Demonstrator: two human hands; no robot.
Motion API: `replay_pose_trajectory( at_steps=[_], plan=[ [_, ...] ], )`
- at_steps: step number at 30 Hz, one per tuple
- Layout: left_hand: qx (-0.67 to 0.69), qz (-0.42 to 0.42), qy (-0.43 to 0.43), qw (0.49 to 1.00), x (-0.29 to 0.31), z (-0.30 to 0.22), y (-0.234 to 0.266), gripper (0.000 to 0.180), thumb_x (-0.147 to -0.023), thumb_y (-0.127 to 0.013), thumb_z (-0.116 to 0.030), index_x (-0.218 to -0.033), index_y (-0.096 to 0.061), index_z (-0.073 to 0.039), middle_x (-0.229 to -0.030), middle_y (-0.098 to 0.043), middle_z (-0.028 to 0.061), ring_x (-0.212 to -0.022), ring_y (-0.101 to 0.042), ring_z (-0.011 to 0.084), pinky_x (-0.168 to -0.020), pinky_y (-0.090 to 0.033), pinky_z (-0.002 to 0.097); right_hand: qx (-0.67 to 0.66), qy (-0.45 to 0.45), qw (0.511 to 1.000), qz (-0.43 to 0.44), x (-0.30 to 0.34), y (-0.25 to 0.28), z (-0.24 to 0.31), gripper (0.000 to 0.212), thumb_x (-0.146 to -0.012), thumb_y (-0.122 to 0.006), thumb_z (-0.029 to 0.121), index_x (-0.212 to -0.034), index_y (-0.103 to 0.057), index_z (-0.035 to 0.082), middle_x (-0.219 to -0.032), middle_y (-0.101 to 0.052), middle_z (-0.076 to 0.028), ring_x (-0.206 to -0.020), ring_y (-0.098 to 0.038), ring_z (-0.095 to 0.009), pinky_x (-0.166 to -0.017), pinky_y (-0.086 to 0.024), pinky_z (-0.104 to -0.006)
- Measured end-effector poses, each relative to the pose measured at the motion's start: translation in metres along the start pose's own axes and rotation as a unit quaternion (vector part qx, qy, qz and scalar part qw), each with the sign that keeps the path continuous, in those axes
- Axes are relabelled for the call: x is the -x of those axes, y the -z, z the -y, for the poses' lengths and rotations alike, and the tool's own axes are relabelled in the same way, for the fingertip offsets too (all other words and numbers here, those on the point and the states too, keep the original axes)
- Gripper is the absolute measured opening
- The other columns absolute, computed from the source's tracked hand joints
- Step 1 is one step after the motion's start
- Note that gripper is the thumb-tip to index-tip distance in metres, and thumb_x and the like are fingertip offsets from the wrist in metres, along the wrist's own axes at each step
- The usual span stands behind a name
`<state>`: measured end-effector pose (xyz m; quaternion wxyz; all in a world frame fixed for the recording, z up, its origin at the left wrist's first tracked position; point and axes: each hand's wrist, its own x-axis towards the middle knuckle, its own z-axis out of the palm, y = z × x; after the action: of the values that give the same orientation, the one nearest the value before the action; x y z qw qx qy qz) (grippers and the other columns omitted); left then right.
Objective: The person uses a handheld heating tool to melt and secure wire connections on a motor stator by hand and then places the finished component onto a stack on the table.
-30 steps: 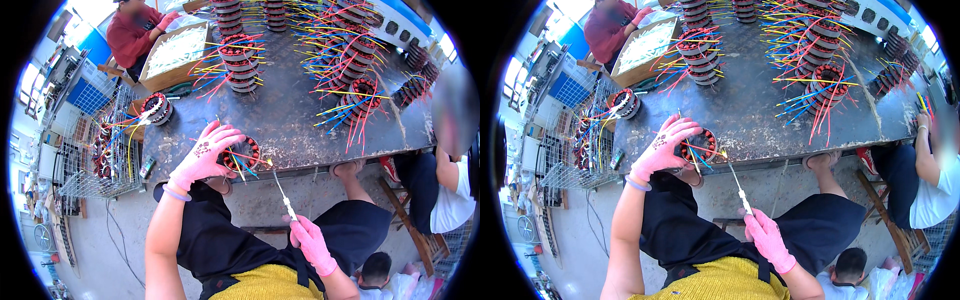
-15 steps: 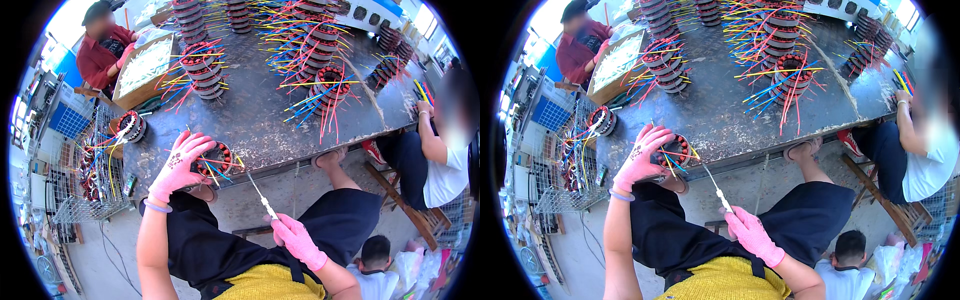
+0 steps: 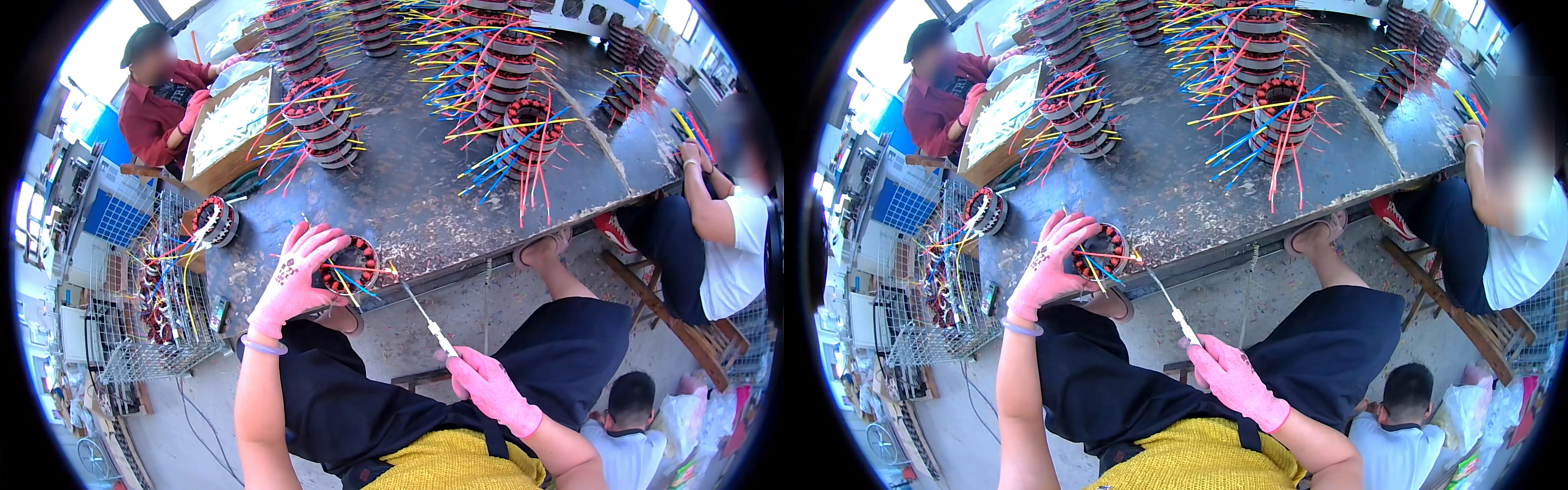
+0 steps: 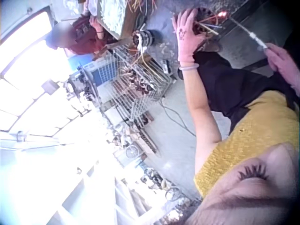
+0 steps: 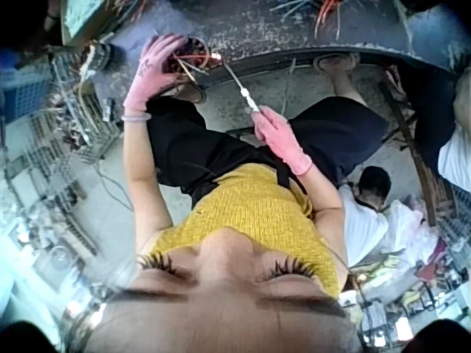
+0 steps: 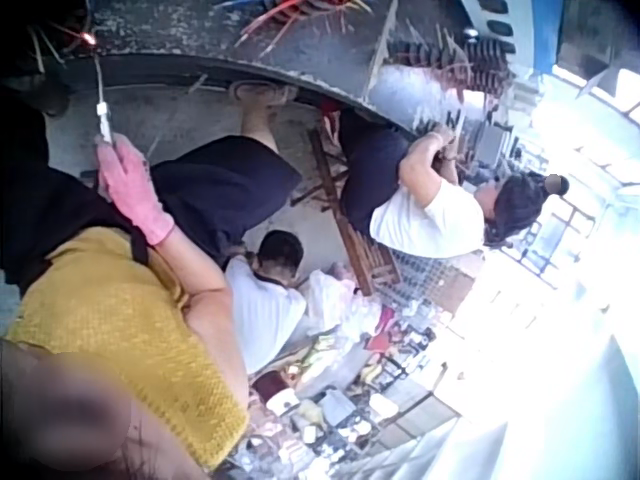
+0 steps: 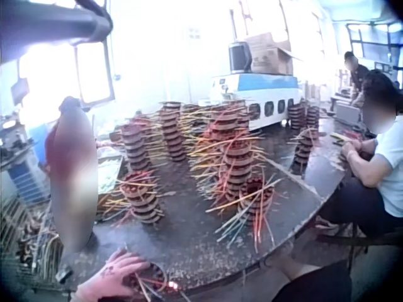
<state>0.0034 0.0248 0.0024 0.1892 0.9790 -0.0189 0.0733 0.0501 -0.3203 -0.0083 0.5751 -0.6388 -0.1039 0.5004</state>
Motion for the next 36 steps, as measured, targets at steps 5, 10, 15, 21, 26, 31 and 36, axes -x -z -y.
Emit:
replay_pose_trajectory(
  at_steps=[5,10,15,21,26,31,36],
  plan=[
    [0.000,0.003,0.001,1.000,-0.0001,-0.0003,0.0001,0.100,-0.045,-0.091,-0.021,-0.139,-0.056,-0.012,-0.142,-0.055,0.0079,-0.142,-0.042,0.0298,-0.124,-0.022,0.0502,0.017,0.005,1.000,0.004,-0.0037,0.0007,-0.0032,0.033,-0.106,-0.049,0.023,-0.127,-0.062,0.000,-0.071,-0.049,0.002,-0.064,-0.045,-0.006,-0.059,-0.041,-0.0257],
    [0.000,0.006,-0.003,1.000,0.0003,0.0020,-0.0005,0.100,-0.046,-0.091,-0.021,-0.139,-0.056,-0.012,-0.143,-0.055,0.0077,-0.142,-0.041,0.0296,-0.124,-0.022,0.0498,-0.050,-0.008,0.999,-0.006,-0.0005,-0.0029,-0.0013,0.037,-0.104,-0.052,0.027,-0.126,-0.063,-0.001,-0.072,-0.049,0.003,-0.064,-0.044,-0.006,-0.058,-0.035,-0.0233],
    [-0.004,0.006,0.004,1.000,0.0006,0.0009,0.0005,0.100,-0.046,-0.091,-0.021,-0.139,-0.056,-0.012,-0.143,-0.055,0.0075,-0.142,-0.041,0.0294,-0.124,-0.022,0.0497,-0.012,0.002,1.000,0.005,-0.0018,-0.0007,0.0000,0.035,-0.106,-0.050,0.026,-0.125,-0.062,0.000,-0.071,-0.049,0.002,-0.062,-0.045,-0.006,-0.058,-0.040,-0.0256],
    [-0.003,0.003,0.005,1.000,-0.0001,-0.0003,-0.0015,0.098,-0.047,-0.092,-0.023,-0.138,-0.057,-0.012,-0.143,-0.055,0.0072,-0.142,-0.042,0.0294,-0.124,-0.022,0.0494,0.002,-0.002,1.000,0.005,-0.0025,0.0010,0.0002,0.037,-0.105,-0.049,0.028,-0.125,-0.061,-0.001,-0.072,-0.051,-0.001,-0.062,-0.049,-0.008,-0.059,-0.042,-0.0272],
    [-0.006,0.011,0.009,1.000,-0.0010,-0.0031,0.0004,0.096,-0.051,-0.091,-0.025,-0.139,-0.056,-0.013,-0.143,-0.055,0.0074,-0.142,-0.042,0.0295,-0.124,-0.021,0.0500,0.007,0.017,1.000,0.008,-0.0024,0.0018,-0.0056,0.037,-0.105,-0.049,0.029,-0.124,-0.060,-0.002,-0.073,-0.053,-0.002,-0.062,-0.051,-0.009,-0.060,-0.044,-0.0280],
    [-0.006,0.017,0.012,1.000,-0.0012,-0.0040,0.0019,0.095,-0.053,-0.090,-0.025,-0.140,-0.055,-0.013,-0.143,-0.054,0.0072,-0.142,-0.041,0.0292,-0.124,-0.021,0.0500,0.015,0.004,1.000,0.008,-0.0020,0.0033,-0.0002,0.038,-0.106,-0.048,0.029,-0.124,-0.060,-0.002,-0.073,-0.055,-0.002,-0.062,-0.051,-0.009,-0.060,-0.044,-0.0278],
    [-0.009,0.017,0.009,1.000,-0.0009,-0.0028,0.0008,0.093,-0.054,-0.089,-0.025,-0.140,-0.056,-0.013,-0.143,-0.054,0.0071,-0.142,-0.041,0.0292,-0.124,-0.021,0.0501,0.011,0.012,1.000,0.011,-0.0024,0.0016,-0.0001,0.037,-0.106,-0.048,0.029,-0.124,-0.060,-0.002,-0.072,-0.055,-0.002,-0.062,-0.051,-0.009,-0.060,-0.044,-0.0278]
  ],
)
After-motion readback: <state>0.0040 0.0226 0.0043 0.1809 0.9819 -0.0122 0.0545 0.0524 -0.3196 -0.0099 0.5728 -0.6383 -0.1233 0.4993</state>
